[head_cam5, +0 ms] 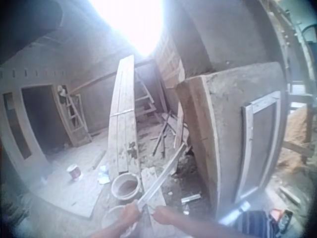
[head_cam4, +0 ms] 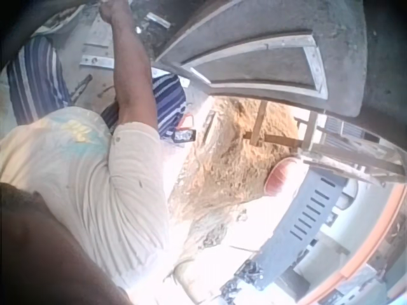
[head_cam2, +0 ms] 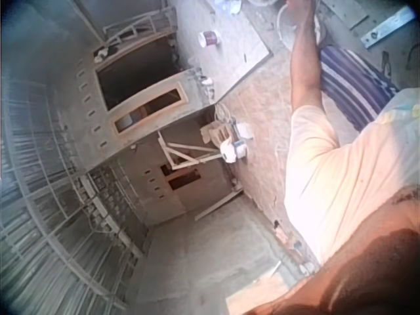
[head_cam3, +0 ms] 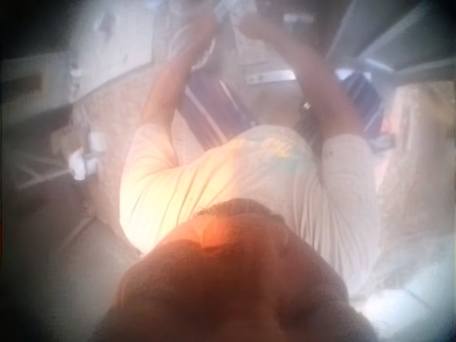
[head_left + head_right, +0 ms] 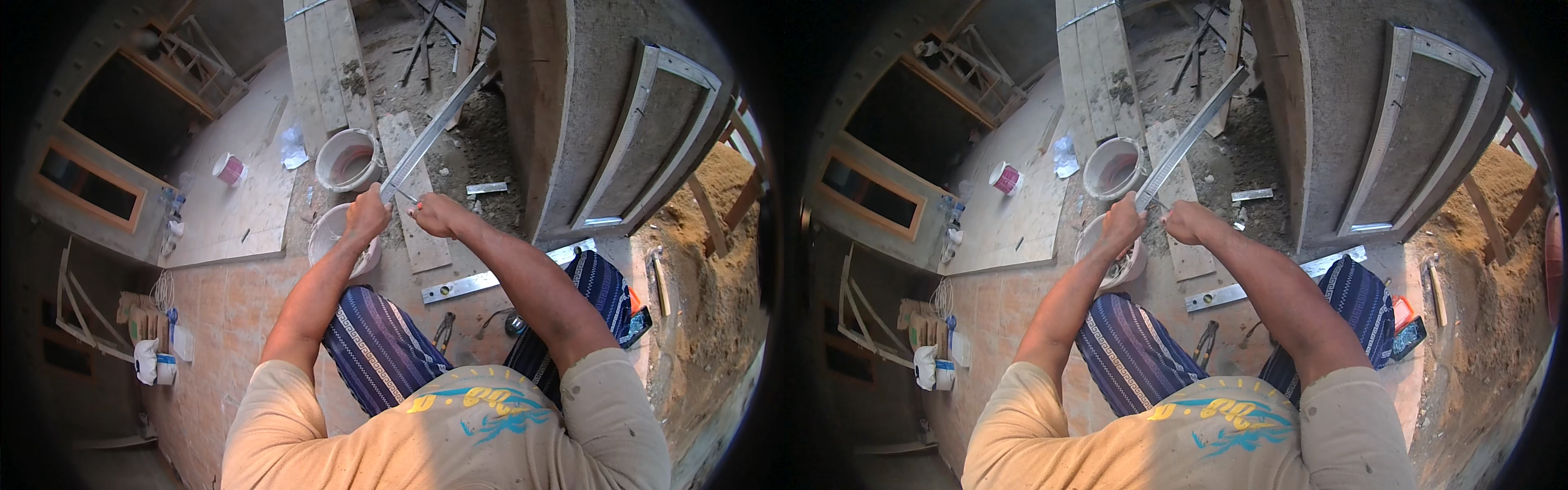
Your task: The person hammers nails into wooden planks to secure a rectangular frame against a concrete pillar. They repeatedly position the wood, drive nails with a hammer, and use a spirit level to check alignment.
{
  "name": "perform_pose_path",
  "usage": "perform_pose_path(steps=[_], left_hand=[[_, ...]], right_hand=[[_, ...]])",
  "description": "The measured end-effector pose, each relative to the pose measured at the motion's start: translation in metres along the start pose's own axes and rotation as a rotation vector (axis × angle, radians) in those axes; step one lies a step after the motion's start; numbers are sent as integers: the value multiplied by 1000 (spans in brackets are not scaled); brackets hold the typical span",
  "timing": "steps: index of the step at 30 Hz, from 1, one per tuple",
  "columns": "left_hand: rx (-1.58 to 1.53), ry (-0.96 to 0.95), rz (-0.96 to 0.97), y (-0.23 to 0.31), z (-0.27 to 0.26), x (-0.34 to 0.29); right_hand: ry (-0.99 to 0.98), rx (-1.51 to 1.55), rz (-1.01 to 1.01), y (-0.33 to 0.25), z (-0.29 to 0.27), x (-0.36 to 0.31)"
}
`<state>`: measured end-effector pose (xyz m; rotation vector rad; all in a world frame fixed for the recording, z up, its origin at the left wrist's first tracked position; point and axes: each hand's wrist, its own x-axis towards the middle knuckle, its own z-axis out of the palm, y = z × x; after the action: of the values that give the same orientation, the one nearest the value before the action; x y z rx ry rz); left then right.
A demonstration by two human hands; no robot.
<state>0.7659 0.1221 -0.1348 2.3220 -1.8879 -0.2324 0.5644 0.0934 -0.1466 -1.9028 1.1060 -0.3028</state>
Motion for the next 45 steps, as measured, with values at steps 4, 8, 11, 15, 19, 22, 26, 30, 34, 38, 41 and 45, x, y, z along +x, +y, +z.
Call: perform_pose_path(steps=[4, 8, 11, 15, 19, 22, 26, 30, 34, 38, 41, 45], left_hand=[[-67, -21, 17, -3, 0, 3], [-151, -72, 79, -16, 8, 10], [-194, -100, 116, -27, 12, 12], [-318, -211, 94, -32, 13, 14], [-555, -421, -37, -45, 8, 11], [-499, -281, -30, -49, 6, 9], [61, 215, 58, -6, 5, 0], [81, 173, -8, -10, 7, 1], [-178, -79, -16, -27, 7, 3], [-336, -173, -8, -43, 11, 10], [-108, 14, 18, -45, 20, 15], [-292, -82, -63, -55, 16, 12]], right_hand=[[37, -45, -37, 17, 10, 9], [22, -58, -43, 30, 15, 13], [26, -76, -50, 29, 18, 9], [11, -69, -90, 36, 20, 10], [-22, -59, -118, 31, 23, 9], [37, -51, -123, 31, 27, 15], [133, -33, -88, 29, 24, 24], [119, -19, -116, 29, 26, 22], [147, -37, -160, 34, 34, 17], [153, -54, -220, 34, 38, 22], [-21, -149, -207, 37, 31, 32], [-172, -176, 44, 28, 24, 26]])
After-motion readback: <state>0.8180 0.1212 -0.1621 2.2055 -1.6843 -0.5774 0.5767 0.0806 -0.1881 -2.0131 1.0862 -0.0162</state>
